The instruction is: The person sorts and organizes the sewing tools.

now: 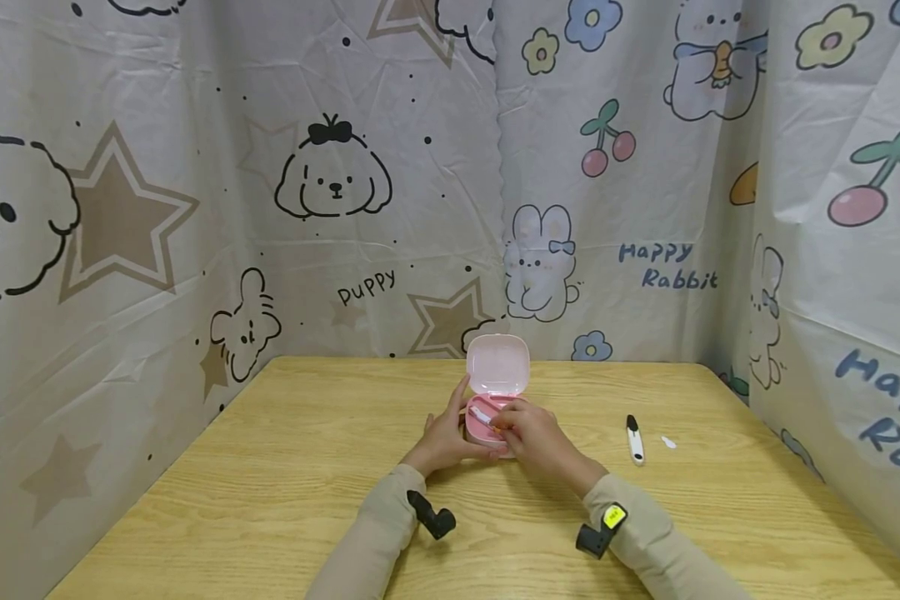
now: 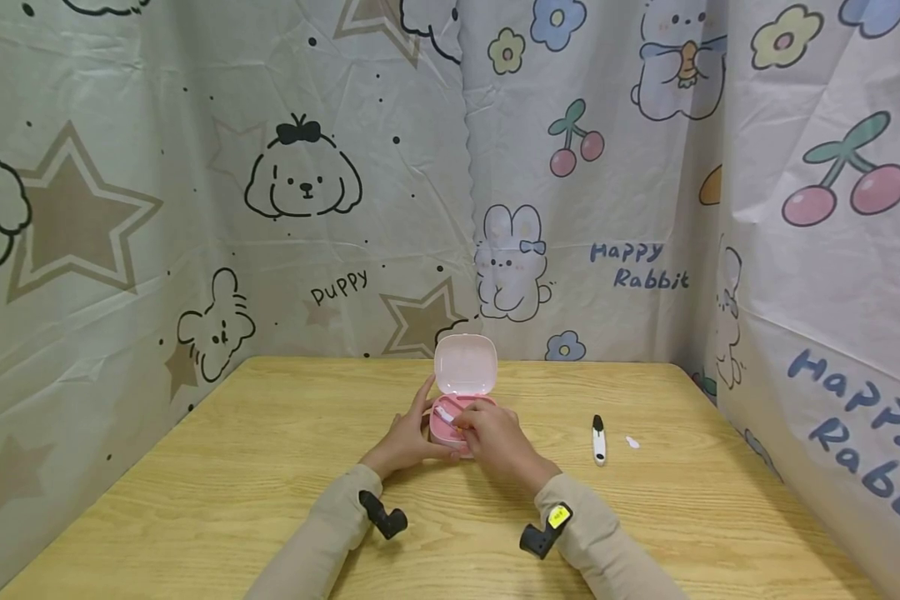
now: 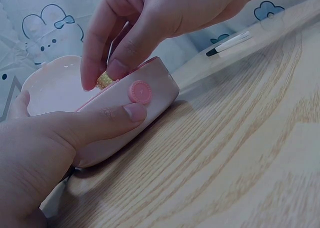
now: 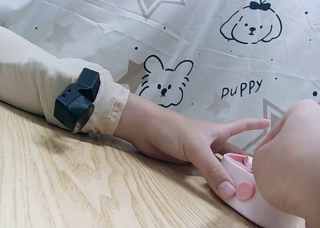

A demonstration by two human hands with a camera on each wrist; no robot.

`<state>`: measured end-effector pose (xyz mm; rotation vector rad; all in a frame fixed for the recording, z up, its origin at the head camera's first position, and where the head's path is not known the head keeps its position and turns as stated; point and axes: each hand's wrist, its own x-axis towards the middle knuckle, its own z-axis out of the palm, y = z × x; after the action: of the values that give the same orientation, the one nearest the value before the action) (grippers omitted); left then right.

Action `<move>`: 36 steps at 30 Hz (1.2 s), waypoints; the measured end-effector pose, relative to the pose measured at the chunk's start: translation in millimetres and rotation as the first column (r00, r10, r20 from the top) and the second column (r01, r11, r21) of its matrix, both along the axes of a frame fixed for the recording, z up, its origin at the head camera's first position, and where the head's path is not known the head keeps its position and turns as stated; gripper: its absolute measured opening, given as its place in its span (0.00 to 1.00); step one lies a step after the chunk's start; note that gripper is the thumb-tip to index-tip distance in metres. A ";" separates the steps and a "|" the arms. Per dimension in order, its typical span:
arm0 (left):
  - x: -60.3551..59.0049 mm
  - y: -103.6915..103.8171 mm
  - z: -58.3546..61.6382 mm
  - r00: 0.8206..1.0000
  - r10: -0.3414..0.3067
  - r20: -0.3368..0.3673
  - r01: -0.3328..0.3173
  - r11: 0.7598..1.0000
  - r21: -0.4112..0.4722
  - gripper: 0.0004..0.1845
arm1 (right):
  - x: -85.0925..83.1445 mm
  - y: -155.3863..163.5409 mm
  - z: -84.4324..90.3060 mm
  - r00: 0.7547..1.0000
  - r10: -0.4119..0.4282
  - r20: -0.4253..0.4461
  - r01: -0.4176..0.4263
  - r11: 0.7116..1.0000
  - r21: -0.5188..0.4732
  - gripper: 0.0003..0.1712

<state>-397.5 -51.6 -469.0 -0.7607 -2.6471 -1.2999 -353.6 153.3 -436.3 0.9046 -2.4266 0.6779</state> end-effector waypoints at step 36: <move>-4.5 -0.2 -4.2 1.000 -0.013 -0.002 0.013 1.000 0.001 0.72 | -4.5 -2.1 -2.8 0.998 -0.042 0.043 0.042 0.999 0.001 0.10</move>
<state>-402.1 -51.9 -473.2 -0.7806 -2.6439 -1.3029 -358.1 151.3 -439.1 0.8449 -2.4766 0.6887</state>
